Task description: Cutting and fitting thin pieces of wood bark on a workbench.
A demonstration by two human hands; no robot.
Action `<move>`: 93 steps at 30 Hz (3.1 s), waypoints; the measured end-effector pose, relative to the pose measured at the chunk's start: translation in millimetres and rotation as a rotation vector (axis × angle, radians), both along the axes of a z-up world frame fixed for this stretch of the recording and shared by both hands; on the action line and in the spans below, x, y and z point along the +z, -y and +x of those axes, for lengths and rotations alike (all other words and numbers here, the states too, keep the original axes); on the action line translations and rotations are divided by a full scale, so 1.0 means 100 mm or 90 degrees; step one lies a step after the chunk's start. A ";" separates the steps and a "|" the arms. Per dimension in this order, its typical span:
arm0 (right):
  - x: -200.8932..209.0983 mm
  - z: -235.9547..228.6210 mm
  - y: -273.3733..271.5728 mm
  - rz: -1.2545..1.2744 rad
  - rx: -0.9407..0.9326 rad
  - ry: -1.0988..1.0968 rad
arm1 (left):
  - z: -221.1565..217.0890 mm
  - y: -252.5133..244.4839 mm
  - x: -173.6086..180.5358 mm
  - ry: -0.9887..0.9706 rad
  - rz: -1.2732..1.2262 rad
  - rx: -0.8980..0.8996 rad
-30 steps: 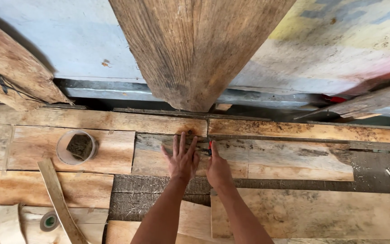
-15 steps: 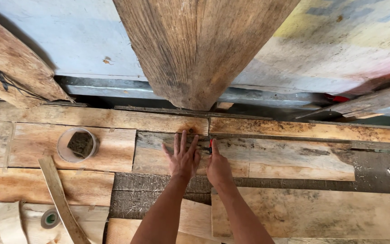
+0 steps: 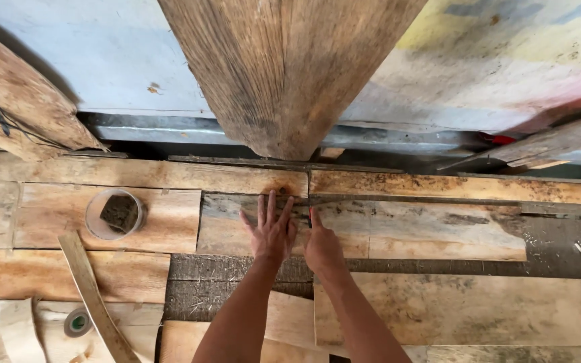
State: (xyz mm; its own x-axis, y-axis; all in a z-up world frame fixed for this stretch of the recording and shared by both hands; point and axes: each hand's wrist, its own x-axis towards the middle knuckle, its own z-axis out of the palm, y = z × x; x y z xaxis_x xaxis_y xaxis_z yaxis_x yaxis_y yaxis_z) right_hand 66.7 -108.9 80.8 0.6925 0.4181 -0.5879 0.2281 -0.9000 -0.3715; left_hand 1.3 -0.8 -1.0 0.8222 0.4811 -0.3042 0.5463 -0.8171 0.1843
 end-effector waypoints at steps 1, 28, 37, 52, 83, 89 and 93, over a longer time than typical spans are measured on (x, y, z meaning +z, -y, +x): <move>-0.04 -0.02 0.03 0.001 -0.001 0.001 | -0.01 0.01 0.02 0.001 0.001 -0.001; -0.10 -0.65 0.75 -0.005 -0.045 -0.065 | -0.01 0.01 0.07 -0.055 0.012 -0.023; -0.07 -0.06 0.24 0.041 -0.055 -0.002 | -0.01 0.02 0.06 -0.029 -0.012 0.007; -0.27 0.07 0.10 0.071 -0.024 0.014 | 0.01 -0.02 0.10 -0.051 -0.026 -0.008; -0.04 -0.87 0.82 -0.041 0.024 -0.127 | 0.01 0.02 0.00 -0.044 0.009 -0.011; -0.07 -0.64 0.74 0.049 -0.050 -0.062 | -0.06 0.05 -0.08 -0.006 0.018 0.002; -0.12 -0.30 0.47 0.092 -0.035 0.040 | -0.01 0.03 0.02 -0.019 -0.007 0.011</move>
